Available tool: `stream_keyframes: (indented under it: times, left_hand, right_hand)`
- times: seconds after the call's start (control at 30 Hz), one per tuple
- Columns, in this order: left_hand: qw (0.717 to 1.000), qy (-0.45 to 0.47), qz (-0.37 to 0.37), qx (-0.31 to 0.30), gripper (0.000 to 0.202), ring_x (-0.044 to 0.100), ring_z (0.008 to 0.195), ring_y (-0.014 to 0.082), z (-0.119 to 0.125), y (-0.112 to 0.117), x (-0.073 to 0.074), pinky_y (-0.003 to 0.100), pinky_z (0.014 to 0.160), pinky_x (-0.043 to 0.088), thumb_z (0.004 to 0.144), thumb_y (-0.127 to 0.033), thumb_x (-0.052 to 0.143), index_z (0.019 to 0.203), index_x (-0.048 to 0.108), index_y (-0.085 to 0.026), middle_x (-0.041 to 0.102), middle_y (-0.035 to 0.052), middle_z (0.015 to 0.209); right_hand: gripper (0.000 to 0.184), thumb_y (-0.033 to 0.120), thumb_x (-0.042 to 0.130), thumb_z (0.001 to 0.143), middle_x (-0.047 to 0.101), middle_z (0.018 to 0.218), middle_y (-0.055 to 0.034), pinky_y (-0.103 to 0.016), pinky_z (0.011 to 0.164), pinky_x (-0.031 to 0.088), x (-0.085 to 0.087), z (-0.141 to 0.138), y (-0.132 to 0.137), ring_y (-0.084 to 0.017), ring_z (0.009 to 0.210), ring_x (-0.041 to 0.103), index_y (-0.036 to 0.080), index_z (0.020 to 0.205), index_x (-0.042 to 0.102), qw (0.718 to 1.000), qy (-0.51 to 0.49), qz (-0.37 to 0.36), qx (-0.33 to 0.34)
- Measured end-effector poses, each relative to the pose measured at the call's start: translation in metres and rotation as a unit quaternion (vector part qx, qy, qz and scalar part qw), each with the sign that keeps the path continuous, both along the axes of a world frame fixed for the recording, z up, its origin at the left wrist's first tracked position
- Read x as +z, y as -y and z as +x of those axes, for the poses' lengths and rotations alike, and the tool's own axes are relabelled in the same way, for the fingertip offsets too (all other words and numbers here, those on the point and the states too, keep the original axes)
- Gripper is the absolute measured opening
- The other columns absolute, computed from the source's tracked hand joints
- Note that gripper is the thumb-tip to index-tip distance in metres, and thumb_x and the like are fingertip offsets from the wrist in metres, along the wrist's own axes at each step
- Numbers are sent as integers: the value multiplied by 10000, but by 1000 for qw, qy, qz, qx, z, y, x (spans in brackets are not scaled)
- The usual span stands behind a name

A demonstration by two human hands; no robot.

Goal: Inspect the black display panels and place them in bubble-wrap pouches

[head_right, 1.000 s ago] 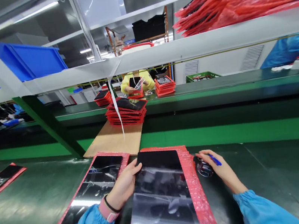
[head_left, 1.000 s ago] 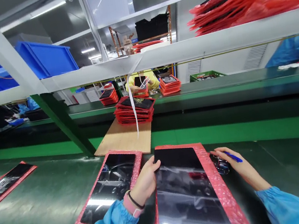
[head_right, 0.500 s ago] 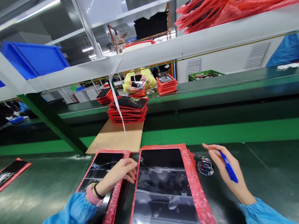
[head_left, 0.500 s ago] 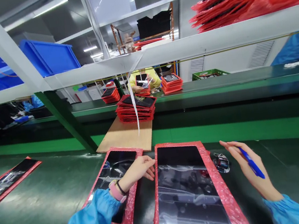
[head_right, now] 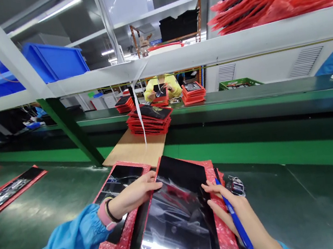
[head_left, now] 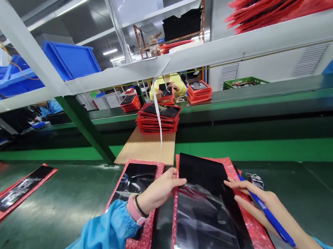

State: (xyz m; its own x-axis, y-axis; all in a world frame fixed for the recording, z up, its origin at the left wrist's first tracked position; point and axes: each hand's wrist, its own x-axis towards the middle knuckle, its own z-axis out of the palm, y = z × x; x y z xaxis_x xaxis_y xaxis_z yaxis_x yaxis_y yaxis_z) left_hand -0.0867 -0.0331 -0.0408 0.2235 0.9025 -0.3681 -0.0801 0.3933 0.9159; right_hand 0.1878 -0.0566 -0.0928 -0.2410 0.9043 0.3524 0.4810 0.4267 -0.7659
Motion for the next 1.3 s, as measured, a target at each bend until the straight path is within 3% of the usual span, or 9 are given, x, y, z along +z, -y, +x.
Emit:
stream_keyframes:
  times: [0.2,0.33,0.53,0.7,0.87,1.03,1.13,1.23,1.3]
  left_hand:
    - [998,63,-13,15,290,560,590,99,-7,10,17,250,636,435,579,-124,759,789,562,-163,578,-36,661]
    - [994,88,43,51,320,595,610,93,-57,9,18,215,632,442,594,-46,736,885,656,-151,651,-15,729]
    - [992,20,81,100,508,687,811,197,-173,-1,-16,286,783,495,605,-59,711,1099,657,-161,731,59,976]
    - [991,-35,65,115,531,694,729,191,-218,-5,-55,286,726,515,585,-87,705,1111,644,-139,743,67,889]
    - [983,-116,72,125,517,698,800,254,-223,-19,-67,376,798,514,561,-112,645,1078,650,-132,741,76,867]
    - [942,-247,132,184,348,479,1243,375,-219,-24,-50,466,1073,308,533,-146,673,881,680,-155,696,119,1067]
    - [921,-289,172,198,330,343,1340,373,-196,-19,-37,472,1125,210,574,-198,681,902,660,-183,627,121,1207]
    - [931,-277,185,146,330,586,1062,314,-150,-5,-24,455,1003,387,658,-271,667,974,653,-178,679,100,1025]
    - [965,-192,169,56,309,644,864,241,-110,7,-14,394,854,484,715,-271,645,1008,644,-170,680,72,914]
  right_hand:
    - [263,430,587,823,738,1070,-96,-300,777,581,18,-1,3,-271,950,711,230,972,673,999,-16,-33,-20]
    - [291,471,581,829,723,1128,-60,-264,861,537,16,14,5,-245,1043,676,258,999,684,999,-14,-11,-51]
    - [308,503,576,825,736,1093,-57,-247,837,548,13,24,8,-238,1005,693,264,979,697,995,-49,-41,-72]
    - [351,565,570,803,749,1039,-66,-274,781,570,8,22,13,-266,951,704,272,927,719,991,-68,-95,-67]
    - [445,623,494,830,730,1071,-112,-418,936,490,-4,23,23,-334,1051,654,265,888,750,970,-151,-180,-63]
    - [633,812,449,708,760,777,-119,-459,642,556,1,5,36,-332,686,720,308,1052,618,880,-395,-262,-40]
    - [492,720,526,759,698,646,-68,-301,446,454,5,-7,43,-209,494,611,241,803,624,909,-334,-241,-68]
    - [364,550,625,787,607,577,-18,-260,483,399,2,-12,48,-156,519,519,211,661,586,955,-189,-200,-108]
    - [384,503,657,759,508,527,14,-254,498,370,-1,-13,51,-150,532,478,215,570,486,971,-110,-167,-130]
